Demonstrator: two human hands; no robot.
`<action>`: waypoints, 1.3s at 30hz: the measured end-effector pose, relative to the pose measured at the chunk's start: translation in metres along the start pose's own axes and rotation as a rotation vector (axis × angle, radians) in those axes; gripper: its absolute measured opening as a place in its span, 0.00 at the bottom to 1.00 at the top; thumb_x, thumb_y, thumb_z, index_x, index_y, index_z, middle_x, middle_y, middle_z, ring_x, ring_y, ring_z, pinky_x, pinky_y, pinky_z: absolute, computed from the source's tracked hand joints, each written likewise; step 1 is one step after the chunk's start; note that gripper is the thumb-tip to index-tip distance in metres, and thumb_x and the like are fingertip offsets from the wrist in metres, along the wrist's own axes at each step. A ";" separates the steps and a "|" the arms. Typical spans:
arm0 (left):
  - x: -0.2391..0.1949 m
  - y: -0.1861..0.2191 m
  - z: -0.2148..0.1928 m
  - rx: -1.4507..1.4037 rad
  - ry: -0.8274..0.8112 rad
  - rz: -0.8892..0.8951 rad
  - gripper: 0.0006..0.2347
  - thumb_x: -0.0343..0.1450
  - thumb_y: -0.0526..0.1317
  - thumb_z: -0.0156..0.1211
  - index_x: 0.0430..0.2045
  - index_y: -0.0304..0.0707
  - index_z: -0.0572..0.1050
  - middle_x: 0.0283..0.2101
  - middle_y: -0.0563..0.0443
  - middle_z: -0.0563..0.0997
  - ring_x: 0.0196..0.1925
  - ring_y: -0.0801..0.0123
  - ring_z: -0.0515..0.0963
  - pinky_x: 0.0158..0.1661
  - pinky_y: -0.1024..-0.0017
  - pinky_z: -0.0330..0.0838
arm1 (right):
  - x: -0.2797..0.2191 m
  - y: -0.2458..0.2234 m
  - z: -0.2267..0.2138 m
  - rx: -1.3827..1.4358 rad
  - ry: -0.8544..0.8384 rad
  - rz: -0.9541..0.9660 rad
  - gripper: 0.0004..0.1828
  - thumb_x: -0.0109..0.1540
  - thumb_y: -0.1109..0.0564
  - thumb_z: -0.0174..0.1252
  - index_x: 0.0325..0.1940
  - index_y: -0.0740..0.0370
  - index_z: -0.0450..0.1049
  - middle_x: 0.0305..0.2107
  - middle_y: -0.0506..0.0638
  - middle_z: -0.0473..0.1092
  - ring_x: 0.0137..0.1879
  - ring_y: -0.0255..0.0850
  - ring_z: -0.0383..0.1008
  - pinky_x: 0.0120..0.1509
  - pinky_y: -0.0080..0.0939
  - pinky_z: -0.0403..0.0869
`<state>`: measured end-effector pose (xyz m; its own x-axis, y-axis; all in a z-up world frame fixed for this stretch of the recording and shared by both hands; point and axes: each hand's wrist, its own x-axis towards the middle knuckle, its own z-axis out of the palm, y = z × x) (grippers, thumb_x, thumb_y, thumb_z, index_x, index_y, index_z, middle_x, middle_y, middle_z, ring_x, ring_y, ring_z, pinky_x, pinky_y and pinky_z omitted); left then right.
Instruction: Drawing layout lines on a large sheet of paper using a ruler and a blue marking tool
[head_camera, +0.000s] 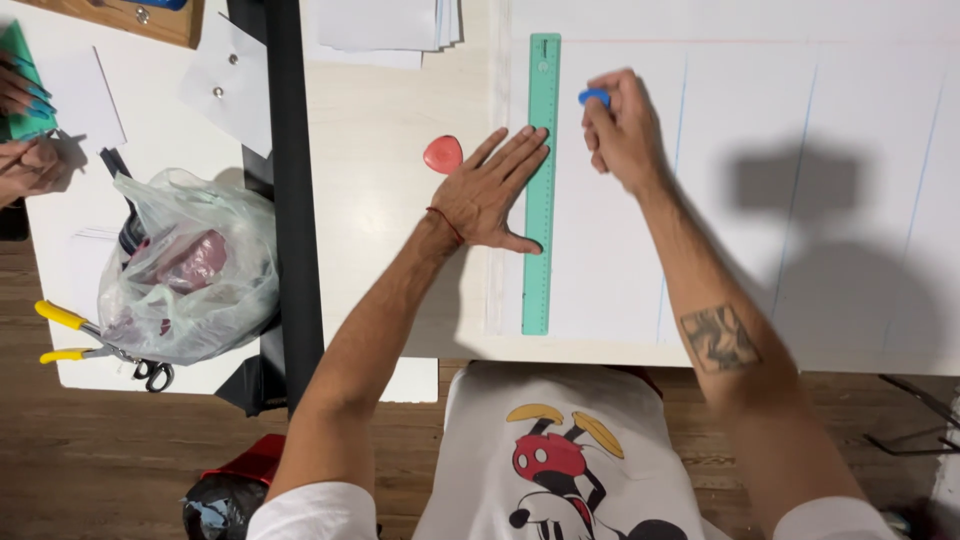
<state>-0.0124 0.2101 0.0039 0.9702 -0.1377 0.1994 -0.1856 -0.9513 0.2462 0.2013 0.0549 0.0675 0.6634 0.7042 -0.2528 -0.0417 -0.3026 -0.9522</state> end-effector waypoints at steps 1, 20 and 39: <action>0.000 0.000 0.000 -0.006 -0.004 -0.002 0.65 0.70 0.91 0.39 0.84 0.22 0.61 0.89 0.32 0.59 0.91 0.45 0.59 0.88 0.43 0.48 | 0.014 -0.013 0.000 -0.066 -0.037 0.055 0.09 0.78 0.62 0.48 0.64 0.60 0.66 0.35 0.48 0.71 0.30 0.32 0.68 0.18 0.33 0.62; -0.001 -0.002 0.008 -0.029 0.017 -0.036 0.66 0.66 0.92 0.56 0.84 0.25 0.64 0.89 0.36 0.58 0.91 0.48 0.59 0.88 0.44 0.48 | 0.120 0.027 -0.008 -0.608 -0.135 -0.350 0.05 0.81 0.68 0.58 0.56 0.62 0.69 0.25 0.44 0.65 0.31 0.36 0.61 0.38 0.44 0.65; -0.003 0.001 0.012 -0.030 0.007 -0.043 0.67 0.65 0.92 0.59 0.85 0.25 0.63 0.90 0.35 0.57 0.92 0.48 0.57 0.88 0.45 0.44 | 0.107 0.041 -0.017 -0.798 -0.244 -0.235 0.05 0.80 0.59 0.60 0.56 0.57 0.70 0.31 0.50 0.73 0.34 0.46 0.70 0.42 0.53 0.68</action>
<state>-0.0132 0.2058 -0.0081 0.9764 -0.0945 0.1942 -0.1480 -0.9475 0.2835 0.2838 0.1068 0.0041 0.4064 0.8954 -0.1819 0.6737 -0.4281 -0.6023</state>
